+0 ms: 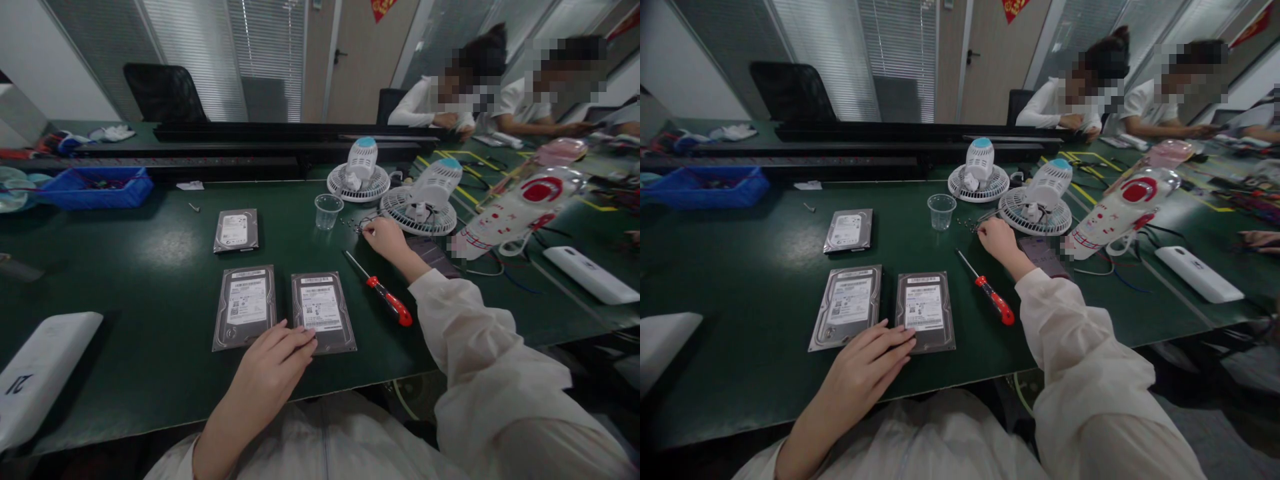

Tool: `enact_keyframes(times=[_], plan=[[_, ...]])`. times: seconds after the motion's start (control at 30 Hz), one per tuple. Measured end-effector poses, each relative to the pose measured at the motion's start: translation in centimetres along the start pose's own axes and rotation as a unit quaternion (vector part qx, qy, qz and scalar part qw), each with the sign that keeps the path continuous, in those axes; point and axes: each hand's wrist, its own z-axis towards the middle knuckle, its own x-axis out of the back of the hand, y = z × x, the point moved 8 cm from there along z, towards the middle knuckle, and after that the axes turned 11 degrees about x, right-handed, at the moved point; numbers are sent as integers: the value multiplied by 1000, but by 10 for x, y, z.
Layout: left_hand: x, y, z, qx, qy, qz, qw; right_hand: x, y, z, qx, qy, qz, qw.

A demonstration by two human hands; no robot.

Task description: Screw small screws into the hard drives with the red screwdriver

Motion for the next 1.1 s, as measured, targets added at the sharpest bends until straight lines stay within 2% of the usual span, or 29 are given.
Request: enact_keyframes(times=[0.2, 0.3, 0.37, 0.47, 0.6, 0.77, 0.9, 1.1], plan=[[-2, 0, -2, -5, -6, 0, 1000, 11, 0, -4, -23, 74, 112, 991], [-3, 1, -2, -10, -10, 18, 1000, 23, -2, -11, -33, 120, 219, 968], [-3, 3, -2, -16, -11, 34, 999, 28, -7, -21, -35, 128, 305, 943], [-4, 7, -2, -26, -10, 54, 998, 34, -24, -49, -23, 115, 421, 899], [-7, 9, -1, -23, -16, 69, 997, 36, -52, -100, -6, 83, 511, 855], [-15, 7, 6, -16, -15, 88, 996, 17, -80, -157, -15, 36, 594, 803], [-22, 1, 15, 14, 1, 83, 996, 3, -88, -180, 5, 67, 585, 808], [-26, 1, 19, 31, 20, 81, 996, -13, -88, -188, 26, 112, 562, 819]])
